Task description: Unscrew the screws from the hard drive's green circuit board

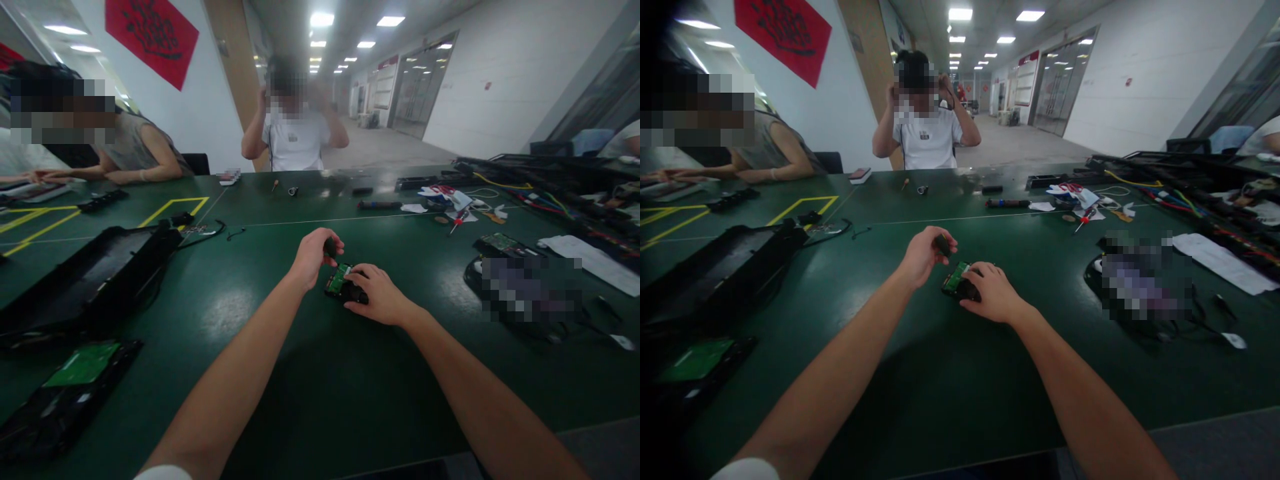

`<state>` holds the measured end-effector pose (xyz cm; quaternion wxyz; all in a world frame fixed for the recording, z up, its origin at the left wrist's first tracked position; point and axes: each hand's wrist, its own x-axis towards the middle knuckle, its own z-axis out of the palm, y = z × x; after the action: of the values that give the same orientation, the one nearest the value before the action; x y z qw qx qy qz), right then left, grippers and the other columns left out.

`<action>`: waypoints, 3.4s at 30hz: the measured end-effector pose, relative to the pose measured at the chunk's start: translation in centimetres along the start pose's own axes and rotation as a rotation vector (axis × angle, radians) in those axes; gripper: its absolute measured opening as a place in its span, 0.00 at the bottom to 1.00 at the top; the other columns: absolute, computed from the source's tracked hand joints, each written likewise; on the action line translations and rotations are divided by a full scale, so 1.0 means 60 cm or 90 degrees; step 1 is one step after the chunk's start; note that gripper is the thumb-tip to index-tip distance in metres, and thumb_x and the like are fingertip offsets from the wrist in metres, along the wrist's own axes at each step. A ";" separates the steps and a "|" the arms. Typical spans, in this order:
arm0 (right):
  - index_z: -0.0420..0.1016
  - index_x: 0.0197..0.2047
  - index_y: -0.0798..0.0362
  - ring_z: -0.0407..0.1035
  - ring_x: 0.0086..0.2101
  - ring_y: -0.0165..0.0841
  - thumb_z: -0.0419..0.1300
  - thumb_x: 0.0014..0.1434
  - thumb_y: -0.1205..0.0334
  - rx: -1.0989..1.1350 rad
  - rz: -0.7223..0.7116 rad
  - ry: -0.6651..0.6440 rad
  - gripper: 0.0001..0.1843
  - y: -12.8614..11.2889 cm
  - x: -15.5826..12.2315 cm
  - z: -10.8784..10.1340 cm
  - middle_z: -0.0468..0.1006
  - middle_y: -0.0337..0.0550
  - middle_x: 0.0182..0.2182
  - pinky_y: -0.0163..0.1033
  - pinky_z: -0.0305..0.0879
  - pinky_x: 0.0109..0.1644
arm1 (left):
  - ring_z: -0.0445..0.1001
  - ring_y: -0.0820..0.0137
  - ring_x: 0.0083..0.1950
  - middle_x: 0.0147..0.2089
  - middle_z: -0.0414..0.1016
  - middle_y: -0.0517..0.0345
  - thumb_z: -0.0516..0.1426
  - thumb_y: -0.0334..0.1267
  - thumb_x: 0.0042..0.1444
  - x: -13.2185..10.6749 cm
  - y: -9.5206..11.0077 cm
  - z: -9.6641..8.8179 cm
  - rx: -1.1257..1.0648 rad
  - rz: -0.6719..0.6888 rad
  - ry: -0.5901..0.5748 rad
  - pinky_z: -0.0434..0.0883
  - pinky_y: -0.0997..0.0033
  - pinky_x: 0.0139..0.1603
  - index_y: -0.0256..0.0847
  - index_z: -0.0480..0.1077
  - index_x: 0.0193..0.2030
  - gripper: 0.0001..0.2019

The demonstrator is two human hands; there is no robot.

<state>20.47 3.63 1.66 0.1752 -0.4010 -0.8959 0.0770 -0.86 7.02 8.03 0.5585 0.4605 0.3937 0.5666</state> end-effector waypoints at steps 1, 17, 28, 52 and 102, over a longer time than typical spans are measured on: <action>0.71 0.68 0.47 0.62 0.66 0.57 0.69 0.63 0.44 0.000 0.000 0.001 0.34 0.001 0.000 0.001 0.69 0.56 0.65 0.67 0.59 0.69 | 0.79 0.64 0.37 0.38 0.79 0.49 0.59 0.48 0.58 0.000 0.001 -0.001 0.011 0.001 -0.002 0.68 0.73 0.25 0.40 0.74 0.37 0.13; 0.71 0.68 0.45 0.61 0.67 0.56 0.70 0.62 0.45 0.008 0.001 0.008 0.34 0.000 0.000 0.003 0.69 0.55 0.65 0.67 0.58 0.70 | 0.75 0.67 0.35 0.37 0.77 0.51 0.59 0.44 0.60 -0.012 0.022 0.008 0.165 0.086 -0.006 0.66 0.75 0.23 0.40 0.79 0.34 0.11; 0.71 0.68 0.46 0.61 0.66 0.56 0.69 0.62 0.45 -0.009 0.007 0.002 0.35 -0.002 0.002 0.004 0.70 0.54 0.64 0.66 0.60 0.69 | 0.78 0.68 0.42 0.47 0.76 0.49 0.62 0.46 0.62 -0.022 0.007 0.019 0.023 0.023 -0.191 0.74 0.74 0.30 0.39 0.75 0.39 0.11; 0.71 0.67 0.49 0.62 0.66 0.57 0.69 0.62 0.45 -0.003 0.003 0.006 0.35 -0.004 0.001 0.000 0.70 0.57 0.64 0.67 0.61 0.69 | 0.80 0.62 0.46 0.45 0.77 0.48 0.59 0.48 0.64 -0.009 -0.001 0.008 -0.017 0.019 -0.143 0.75 0.72 0.29 0.38 0.76 0.41 0.14; 0.73 0.66 0.47 0.62 0.65 0.56 0.71 0.61 0.45 0.001 0.010 -0.003 0.34 -0.005 0.000 -0.003 0.69 0.56 0.64 0.66 0.60 0.68 | 0.81 0.63 0.43 0.41 0.81 0.48 0.61 0.45 0.59 0.004 0.011 -0.016 -0.040 -0.050 -0.054 0.81 0.62 0.42 0.37 0.76 0.41 0.12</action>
<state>20.33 3.43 1.93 0.1730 -0.4078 -0.8929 0.0802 -1.93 7.26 8.46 0.6103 0.4505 0.3697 0.5366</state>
